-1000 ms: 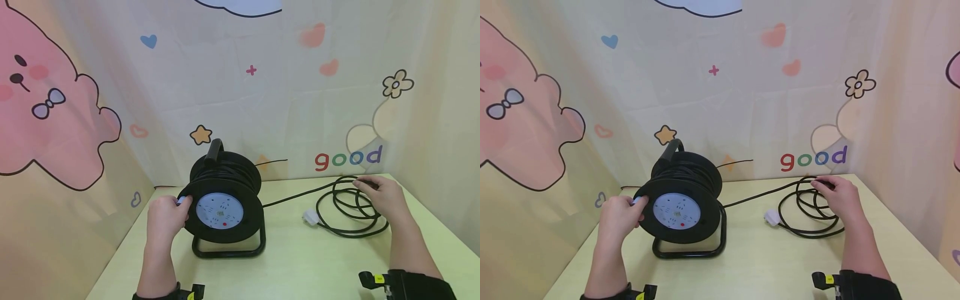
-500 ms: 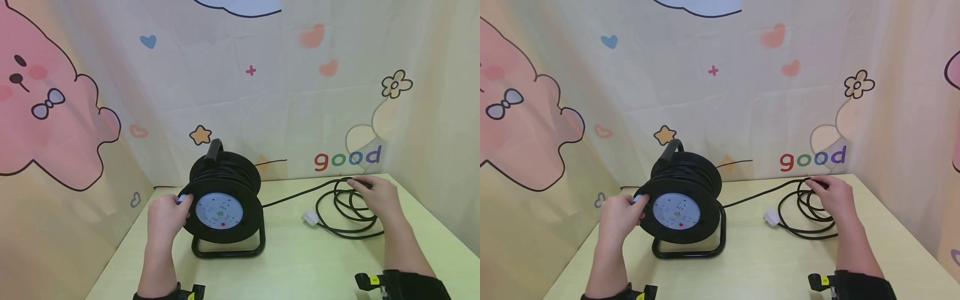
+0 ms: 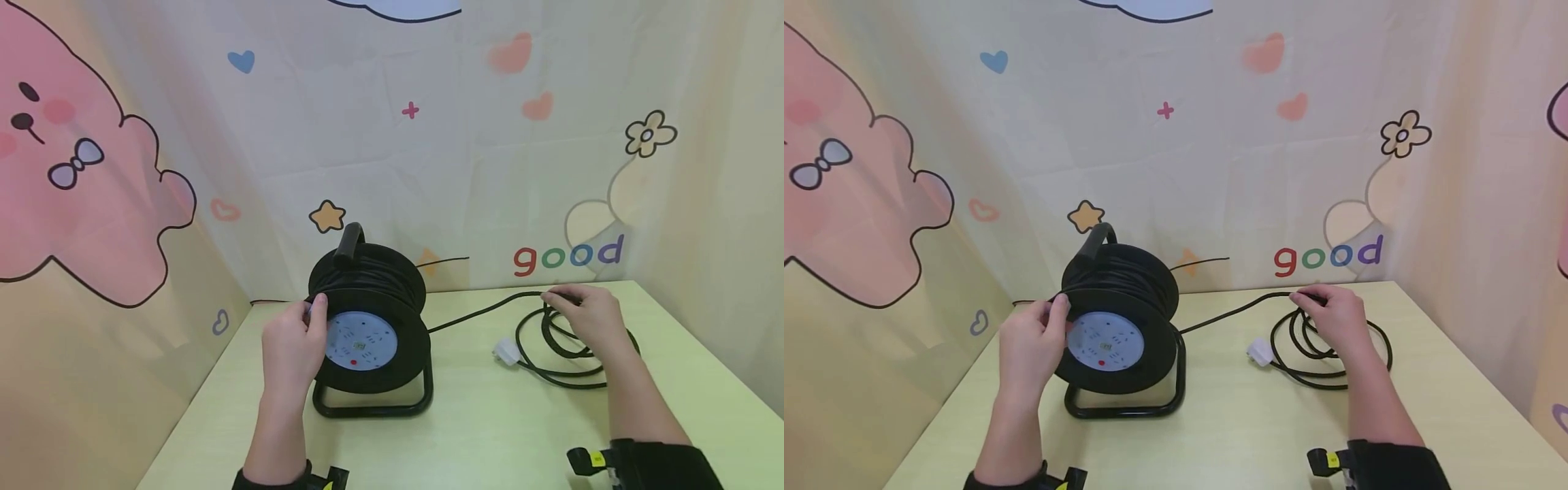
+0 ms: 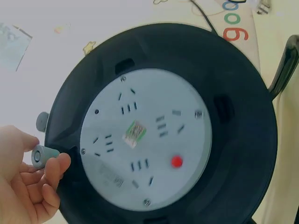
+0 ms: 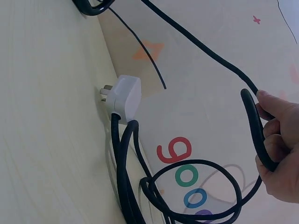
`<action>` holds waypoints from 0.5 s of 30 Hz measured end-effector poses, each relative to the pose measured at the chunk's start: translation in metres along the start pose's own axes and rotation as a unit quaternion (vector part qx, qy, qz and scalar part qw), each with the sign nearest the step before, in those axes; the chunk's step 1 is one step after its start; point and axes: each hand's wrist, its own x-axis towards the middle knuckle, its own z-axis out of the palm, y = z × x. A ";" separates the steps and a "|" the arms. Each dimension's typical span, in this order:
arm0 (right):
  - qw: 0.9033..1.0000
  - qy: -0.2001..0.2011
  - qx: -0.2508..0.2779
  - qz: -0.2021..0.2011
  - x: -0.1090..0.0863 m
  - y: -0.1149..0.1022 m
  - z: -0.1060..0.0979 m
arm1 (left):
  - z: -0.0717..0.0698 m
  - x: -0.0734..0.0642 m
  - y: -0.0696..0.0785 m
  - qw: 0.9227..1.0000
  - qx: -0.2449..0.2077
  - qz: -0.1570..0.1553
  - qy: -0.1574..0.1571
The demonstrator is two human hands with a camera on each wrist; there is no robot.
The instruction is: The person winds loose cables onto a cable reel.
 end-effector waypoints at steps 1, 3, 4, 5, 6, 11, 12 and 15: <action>1.000 -0.004 0.003 0.001 0.000 -0.001 0.002 | 0.002 -0.001 0.002 1.000 -0.003 0.006 0.002; 1.000 -0.011 0.008 -0.001 0.000 -0.003 0.005 | 0.005 -0.002 0.006 1.000 -0.010 0.020 0.007; 1.000 -0.016 0.011 -0.003 0.000 -0.004 0.007 | 0.006 -0.003 0.007 0.999 -0.014 0.027 0.008; 1.000 -0.019 0.014 -0.006 0.000 -0.006 0.009 | 0.008 -0.003 0.009 0.999 -0.018 0.035 0.010; 1.000 -0.024 0.017 -0.008 0.000 -0.007 0.010 | 0.009 -0.003 0.011 0.999 -0.020 0.041 0.010; 0.998 -0.046 0.040 -0.021 -0.001 -0.016 0.017 | 0.012 -0.005 0.021 0.997 -0.033 0.068 0.004; 0.998 -0.049 0.045 -0.022 -0.001 -0.018 0.018 | 0.012 -0.005 0.023 0.997 -0.035 0.072 0.002; 0.996 -0.057 0.058 -0.026 -0.002 -0.022 0.021 | 0.015 -0.006 0.029 0.996 -0.037 0.082 -0.007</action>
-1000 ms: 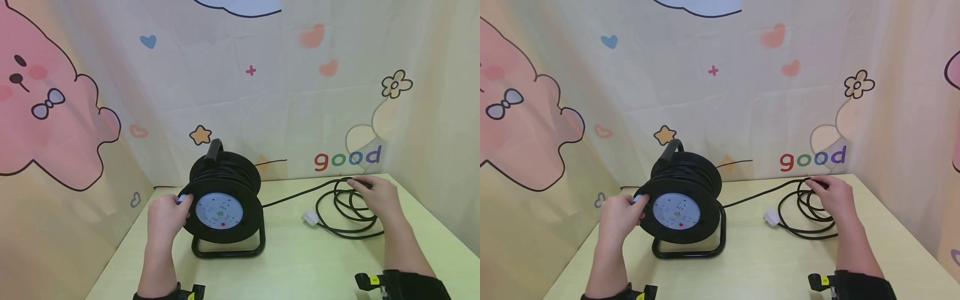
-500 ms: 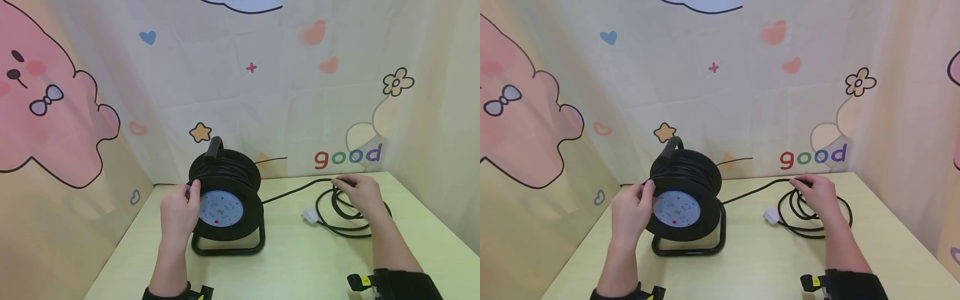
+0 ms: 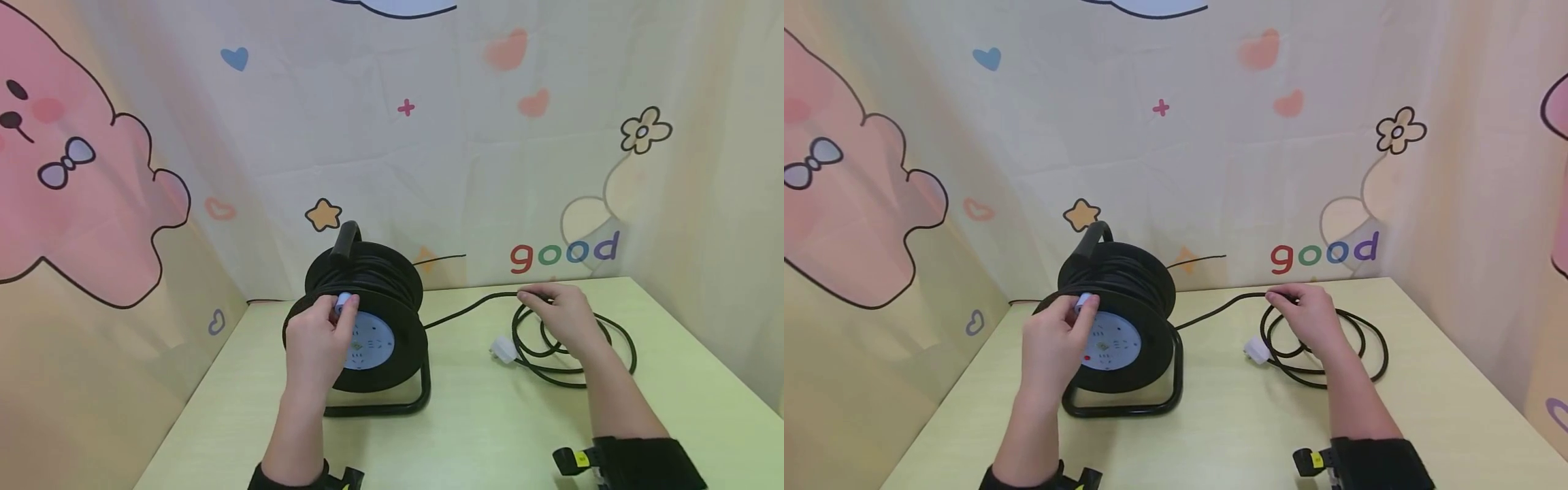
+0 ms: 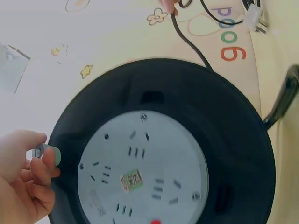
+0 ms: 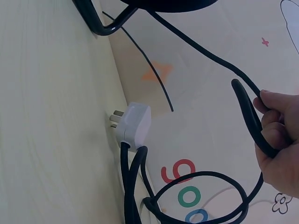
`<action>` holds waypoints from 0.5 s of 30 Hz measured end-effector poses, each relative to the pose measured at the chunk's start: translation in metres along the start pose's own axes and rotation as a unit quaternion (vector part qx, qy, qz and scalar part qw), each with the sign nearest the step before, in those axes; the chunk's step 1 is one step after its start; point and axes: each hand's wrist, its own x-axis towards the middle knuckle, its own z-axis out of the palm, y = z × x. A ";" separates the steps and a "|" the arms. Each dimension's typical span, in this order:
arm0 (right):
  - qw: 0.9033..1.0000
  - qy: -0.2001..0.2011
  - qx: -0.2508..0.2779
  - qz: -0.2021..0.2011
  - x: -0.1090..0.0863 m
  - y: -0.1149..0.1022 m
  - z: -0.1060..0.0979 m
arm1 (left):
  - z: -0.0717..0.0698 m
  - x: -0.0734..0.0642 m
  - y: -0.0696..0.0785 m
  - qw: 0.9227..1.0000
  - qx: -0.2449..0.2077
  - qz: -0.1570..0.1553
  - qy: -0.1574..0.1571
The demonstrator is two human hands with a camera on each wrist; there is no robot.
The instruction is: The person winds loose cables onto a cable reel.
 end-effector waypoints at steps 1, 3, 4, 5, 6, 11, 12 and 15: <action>1.000 -0.003 0.001 -0.002 0.000 -0.001 0.001 | 0.001 0.000 0.002 1.000 0.000 0.001 -0.003; 1.000 -0.008 0.008 -0.009 0.001 -0.003 0.004 | 0.005 0.000 0.006 1.000 -0.003 0.004 -0.010; 1.000 -0.011 0.012 -0.014 0.002 -0.004 0.006 | 0.007 0.000 0.007 1.000 -0.005 0.005 -0.014; 1.000 -0.015 0.016 -0.018 0.002 -0.005 0.008 | 0.009 -0.001 0.009 1.000 -0.008 0.006 -0.017; 0.999 -0.021 0.020 -0.020 0.003 -0.005 0.010 | 0.011 -0.001 0.011 1.000 -0.011 0.008 -0.020; 0.998 -0.056 0.025 -0.017 0.005 -0.013 0.025 | 0.027 -0.005 0.021 0.999 -0.013 0.040 -0.025; 0.998 -0.064 0.022 -0.016 0.004 -0.015 0.028 | 0.031 -0.006 0.022 0.998 -0.011 0.047 -0.029; 0.996 -0.085 0.002 -0.027 0.004 -0.021 0.038 | 0.040 -0.009 0.028 0.997 -0.010 0.061 -0.052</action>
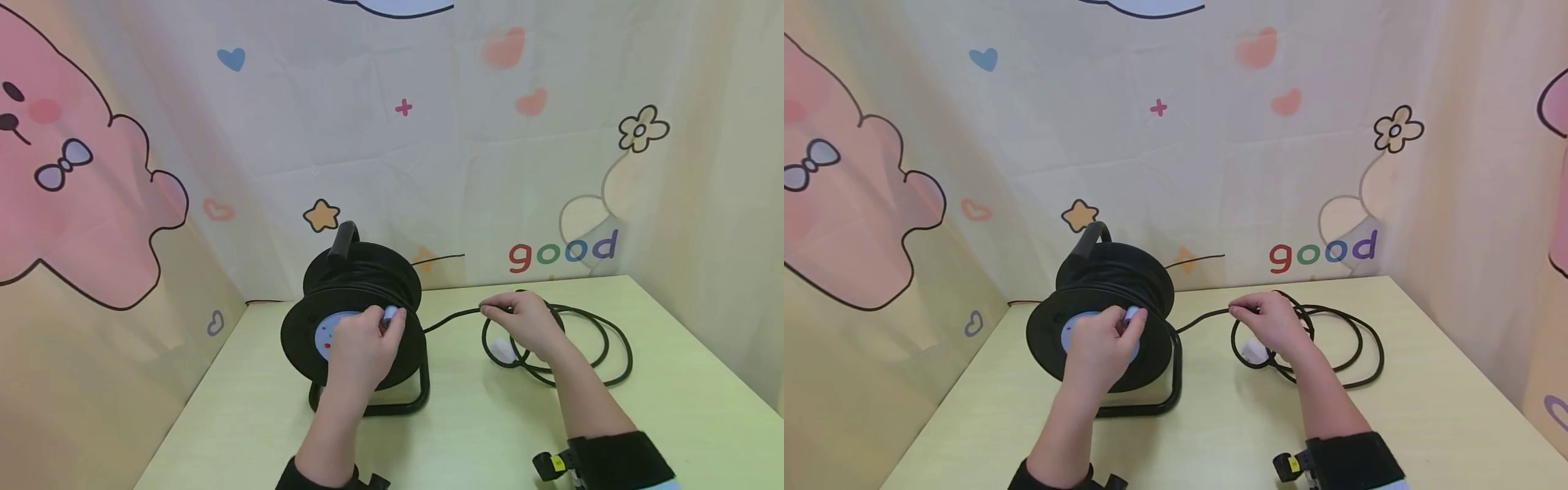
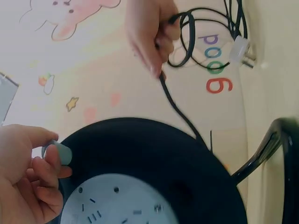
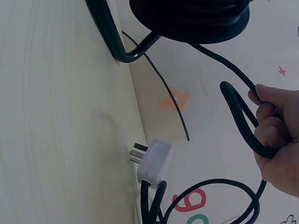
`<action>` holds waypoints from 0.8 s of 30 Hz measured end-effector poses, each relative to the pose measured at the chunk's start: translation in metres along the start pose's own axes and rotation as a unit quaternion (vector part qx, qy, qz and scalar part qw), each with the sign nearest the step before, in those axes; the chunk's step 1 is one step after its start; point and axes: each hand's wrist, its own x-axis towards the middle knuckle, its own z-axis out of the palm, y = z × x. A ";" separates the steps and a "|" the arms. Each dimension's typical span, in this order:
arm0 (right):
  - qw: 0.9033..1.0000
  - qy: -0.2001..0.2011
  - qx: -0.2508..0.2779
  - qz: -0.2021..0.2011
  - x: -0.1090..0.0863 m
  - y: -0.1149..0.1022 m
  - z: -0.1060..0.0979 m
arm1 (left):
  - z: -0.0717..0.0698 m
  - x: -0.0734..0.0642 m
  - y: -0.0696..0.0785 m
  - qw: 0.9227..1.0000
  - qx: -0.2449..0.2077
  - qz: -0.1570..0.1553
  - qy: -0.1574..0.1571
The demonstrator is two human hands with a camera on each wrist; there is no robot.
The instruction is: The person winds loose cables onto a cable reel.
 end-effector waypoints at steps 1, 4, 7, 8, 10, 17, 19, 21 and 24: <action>1.000 -0.005 -0.004 -0.007 0.001 -0.002 0.004 | 0.002 -0.001 0.002 1.000 -0.004 -0.002 -0.011; 1.000 -0.016 -0.004 -0.024 0.003 -0.008 0.014 | 0.009 -0.002 0.005 0.999 -0.018 -0.023 -0.042; 0.999 -0.019 0.004 -0.033 0.006 -0.014 0.023 | 0.014 -0.002 0.007 0.995 -0.032 -0.055 -0.074; 0.999 -0.020 0.006 -0.035 0.006 -0.016 0.026 | 0.015 -0.003 0.008 0.993 -0.038 -0.069 -0.088; 0.999 -0.024 0.008 -0.041 0.007 -0.021 0.032 | 0.018 -0.003 0.009 0.987 -0.048 -0.094 -0.118; 0.997 -0.050 -0.011 -0.064 0.012 -0.030 0.047 | 0.027 -0.005 0.005 0.960 -0.073 -0.157 -0.220; 0.996 -0.055 -0.016 -0.066 0.012 -0.031 0.049 | 0.028 -0.006 0.004 0.957 -0.072 -0.160 -0.233; 0.996 -0.058 -0.017 -0.064 0.011 -0.031 0.050 | 0.030 -0.007 0.003 0.957 -0.066 -0.157 -0.235; 0.996 -0.058 -0.015 -0.063 0.010 -0.032 0.050 | 0.030 -0.007 0.004 0.959 -0.057 -0.152 -0.232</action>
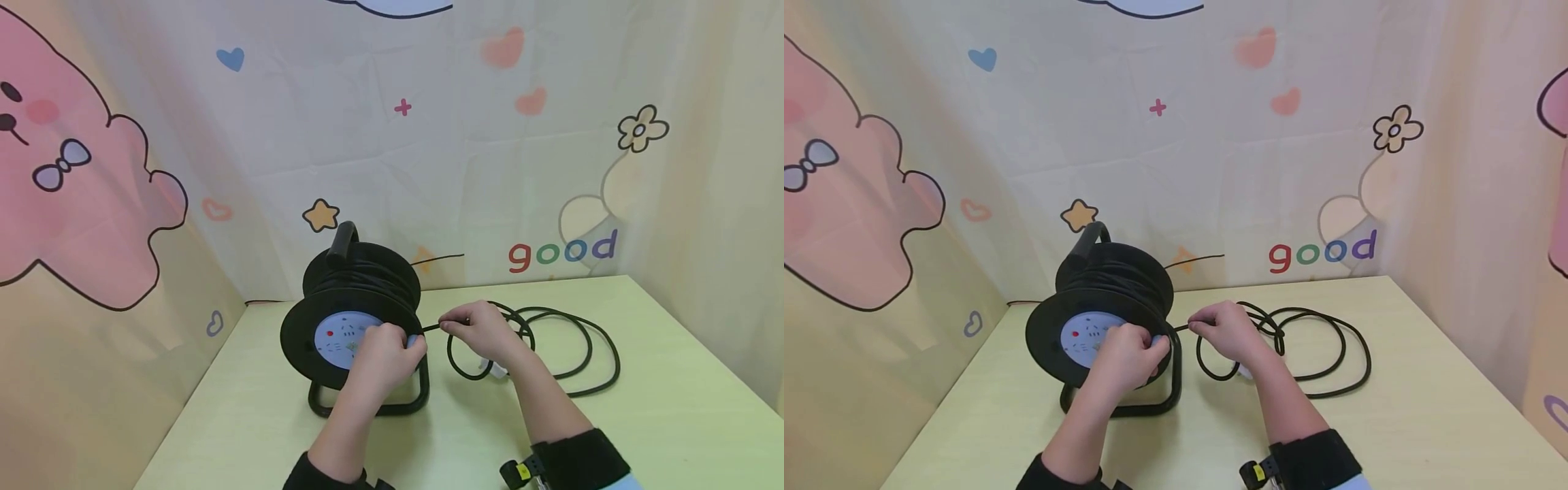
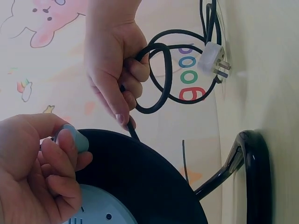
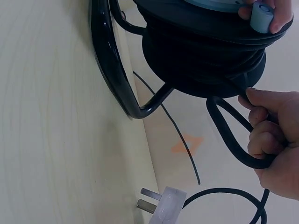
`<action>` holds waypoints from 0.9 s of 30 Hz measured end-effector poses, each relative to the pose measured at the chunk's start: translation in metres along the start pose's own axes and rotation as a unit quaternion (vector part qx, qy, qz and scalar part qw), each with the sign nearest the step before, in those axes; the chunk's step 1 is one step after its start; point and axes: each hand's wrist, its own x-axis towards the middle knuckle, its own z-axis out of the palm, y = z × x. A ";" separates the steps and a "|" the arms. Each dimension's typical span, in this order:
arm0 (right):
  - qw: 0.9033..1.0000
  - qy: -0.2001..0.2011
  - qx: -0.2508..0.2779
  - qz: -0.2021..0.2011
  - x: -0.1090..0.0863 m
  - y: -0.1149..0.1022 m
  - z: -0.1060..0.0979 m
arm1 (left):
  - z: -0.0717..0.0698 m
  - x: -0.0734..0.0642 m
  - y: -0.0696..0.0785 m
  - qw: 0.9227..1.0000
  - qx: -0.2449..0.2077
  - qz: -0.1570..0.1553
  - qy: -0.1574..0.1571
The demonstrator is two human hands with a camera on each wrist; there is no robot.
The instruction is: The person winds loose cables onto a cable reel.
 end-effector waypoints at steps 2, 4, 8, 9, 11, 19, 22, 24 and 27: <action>1.000 -0.001 0.002 0.000 0.000 -0.001 0.000 | -0.001 0.000 0.000 1.000 0.004 0.001 0.003; 1.000 -0.001 0.000 0.000 0.000 -0.002 0.000 | -0.002 -0.001 0.001 1.000 0.005 0.002 0.004; 1.000 -0.011 0.000 0.017 -0.001 -0.004 -0.001 | -0.003 -0.002 0.002 1.000 -0.001 -0.006 0.000; 1.000 -0.015 0.000 0.023 -0.002 -0.004 -0.002 | -0.003 -0.003 0.002 1.000 -0.003 -0.009 -0.003; 0.999 -0.028 0.008 0.042 -0.005 -0.004 -0.004 | -0.003 -0.004 0.003 1.000 -0.003 -0.015 -0.007; 0.972 -0.070 0.182 0.134 -0.010 0.004 -0.031 | -0.003 -0.003 0.004 1.000 -0.005 -0.015 -0.004; 0.963 -0.082 0.215 0.139 -0.014 0.010 -0.046 | -0.003 -0.003 0.004 1.000 -0.001 -0.012 -0.003; 0.965 -0.080 0.205 0.143 -0.017 0.014 -0.058 | -0.002 -0.002 0.004 1.000 -0.001 -0.012 -0.003; 0.975 -0.059 0.153 0.148 -0.020 0.020 -0.076 | -0.003 -0.003 0.003 1.000 -0.007 -0.019 -0.008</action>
